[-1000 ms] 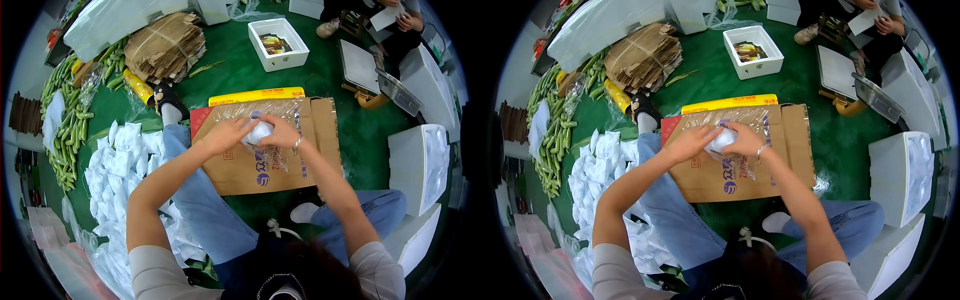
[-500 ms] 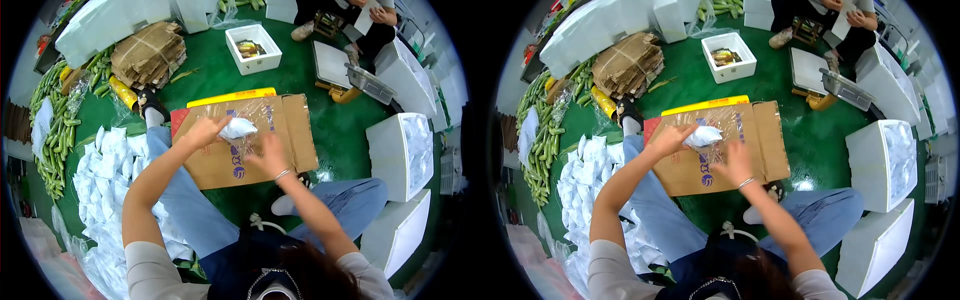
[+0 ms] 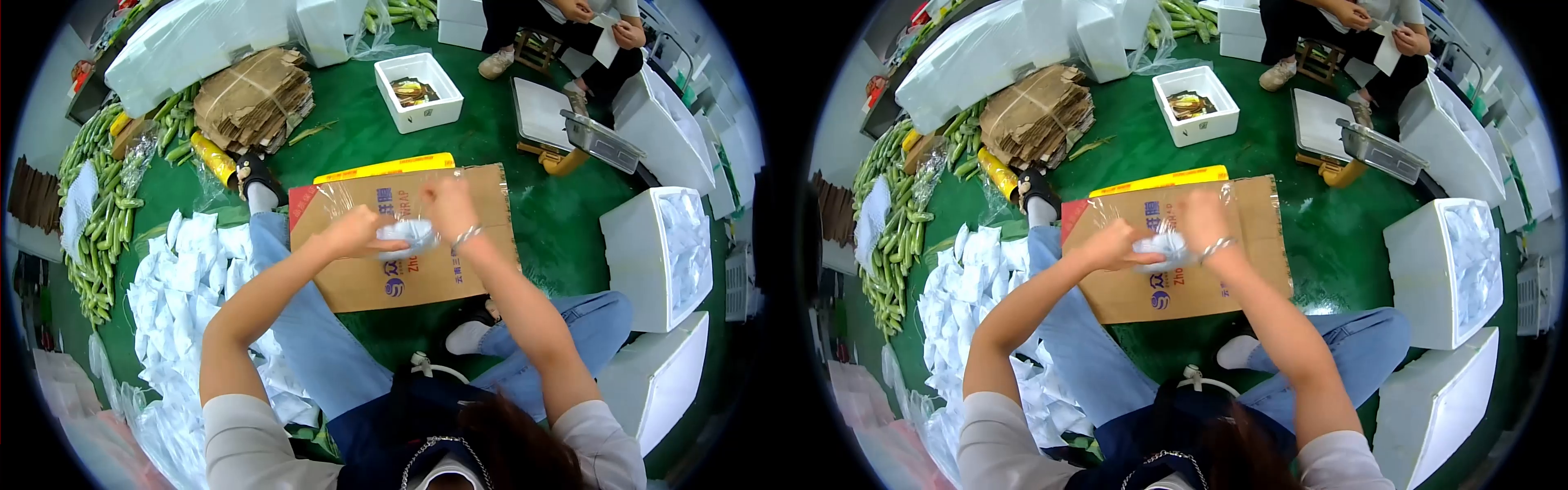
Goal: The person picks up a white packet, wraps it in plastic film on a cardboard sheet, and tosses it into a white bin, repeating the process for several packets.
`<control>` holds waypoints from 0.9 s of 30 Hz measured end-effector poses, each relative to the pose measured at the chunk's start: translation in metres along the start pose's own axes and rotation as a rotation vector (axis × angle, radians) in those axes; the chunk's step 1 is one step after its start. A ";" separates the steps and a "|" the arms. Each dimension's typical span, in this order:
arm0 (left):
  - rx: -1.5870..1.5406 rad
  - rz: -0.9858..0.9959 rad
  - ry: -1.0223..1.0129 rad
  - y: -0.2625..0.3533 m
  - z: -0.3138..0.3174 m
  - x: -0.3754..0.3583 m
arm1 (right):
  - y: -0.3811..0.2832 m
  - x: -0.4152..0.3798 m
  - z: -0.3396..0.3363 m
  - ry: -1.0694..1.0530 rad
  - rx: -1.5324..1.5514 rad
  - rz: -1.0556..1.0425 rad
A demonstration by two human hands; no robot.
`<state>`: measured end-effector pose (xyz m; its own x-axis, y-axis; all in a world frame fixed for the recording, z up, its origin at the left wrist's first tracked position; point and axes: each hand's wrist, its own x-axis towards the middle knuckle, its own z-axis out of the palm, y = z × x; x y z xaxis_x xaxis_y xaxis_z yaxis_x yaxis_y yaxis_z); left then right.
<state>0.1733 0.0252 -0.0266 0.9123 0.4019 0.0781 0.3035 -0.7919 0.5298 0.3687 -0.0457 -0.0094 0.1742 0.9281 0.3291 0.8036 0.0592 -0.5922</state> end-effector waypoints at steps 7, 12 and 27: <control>-0.664 -0.537 -0.183 -0.041 0.079 -0.034 | 0.000 -0.131 0.007 -0.337 -0.120 -0.438; -0.530 -0.672 -0.553 -0.025 0.063 -0.018 | 0.017 -0.134 0.018 -0.485 -0.051 -0.373; 0.053 -0.458 -0.138 -0.011 0.046 0.015 | 0.083 0.025 0.116 -1.256 0.752 0.429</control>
<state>0.1960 0.0187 -0.0697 0.7083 0.6530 -0.2681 0.6931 -0.5713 0.4395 0.3736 0.0254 -0.1353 -0.5810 0.6018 -0.5480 0.2856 -0.4797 -0.8296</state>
